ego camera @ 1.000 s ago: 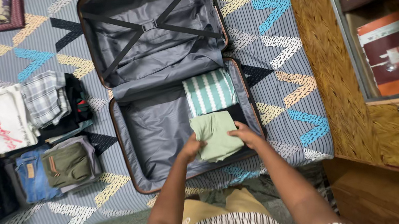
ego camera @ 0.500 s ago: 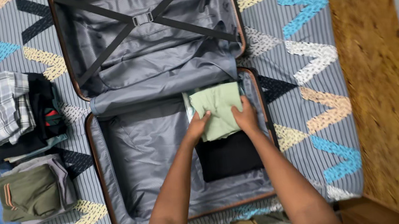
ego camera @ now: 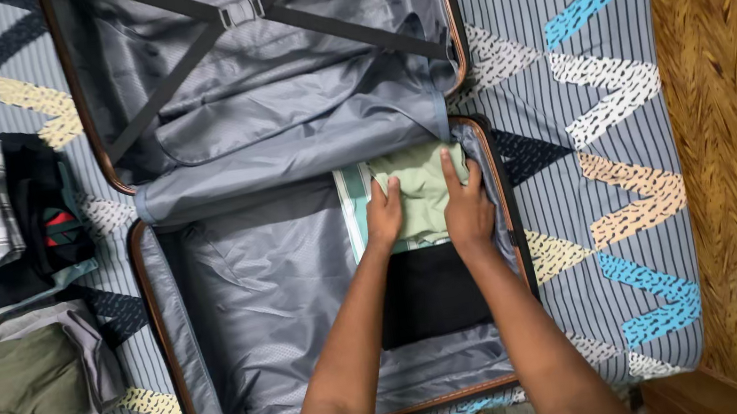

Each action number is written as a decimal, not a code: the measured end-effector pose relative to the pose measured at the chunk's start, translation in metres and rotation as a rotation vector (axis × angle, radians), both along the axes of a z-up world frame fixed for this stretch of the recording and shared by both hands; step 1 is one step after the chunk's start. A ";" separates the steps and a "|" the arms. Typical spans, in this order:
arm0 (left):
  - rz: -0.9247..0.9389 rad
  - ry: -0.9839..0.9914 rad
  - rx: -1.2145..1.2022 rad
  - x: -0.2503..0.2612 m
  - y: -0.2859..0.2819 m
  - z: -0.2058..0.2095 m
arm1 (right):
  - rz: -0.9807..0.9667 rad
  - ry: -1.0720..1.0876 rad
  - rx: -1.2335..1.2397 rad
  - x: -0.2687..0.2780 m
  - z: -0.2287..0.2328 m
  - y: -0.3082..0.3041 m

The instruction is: The person picks up several folded clothing items from a bed and places them into an open suitcase. The person stacks a striped shirt, a black shirt, a green shirt, and a white t-shirt inside the suitcase by hand, smoothing them down to fit.

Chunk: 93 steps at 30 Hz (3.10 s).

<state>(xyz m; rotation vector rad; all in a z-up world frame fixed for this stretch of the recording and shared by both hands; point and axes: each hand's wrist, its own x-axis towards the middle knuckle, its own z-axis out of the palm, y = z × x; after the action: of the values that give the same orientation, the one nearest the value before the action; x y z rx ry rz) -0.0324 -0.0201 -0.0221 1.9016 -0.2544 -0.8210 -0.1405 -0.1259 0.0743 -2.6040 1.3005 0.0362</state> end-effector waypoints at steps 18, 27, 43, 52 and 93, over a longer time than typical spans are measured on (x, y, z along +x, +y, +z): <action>-0.532 -0.972 0.254 -0.006 -0.016 0.039 | 0.243 -0.094 0.023 0.016 -0.018 -0.010; -0.680 -0.894 0.409 0.012 0.000 0.042 | 0.281 -0.071 0.099 0.018 -0.026 -0.009; -0.701 -0.868 0.395 0.018 0.003 0.043 | 0.266 0.028 0.131 0.021 -0.038 -0.008; -0.707 -0.869 0.402 0.016 0.005 0.039 | 0.358 0.031 0.008 0.021 -0.045 -0.005; 0.027 -0.462 0.522 0.001 0.463 0.268 | 0.956 -0.162 0.702 0.046 0.168 0.276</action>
<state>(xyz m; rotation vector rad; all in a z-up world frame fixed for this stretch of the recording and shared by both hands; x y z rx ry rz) -0.0318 0.4431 0.2464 2.5754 -0.3147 -0.4395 -0.0941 0.1504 0.2427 -2.2509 -0.1154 0.3532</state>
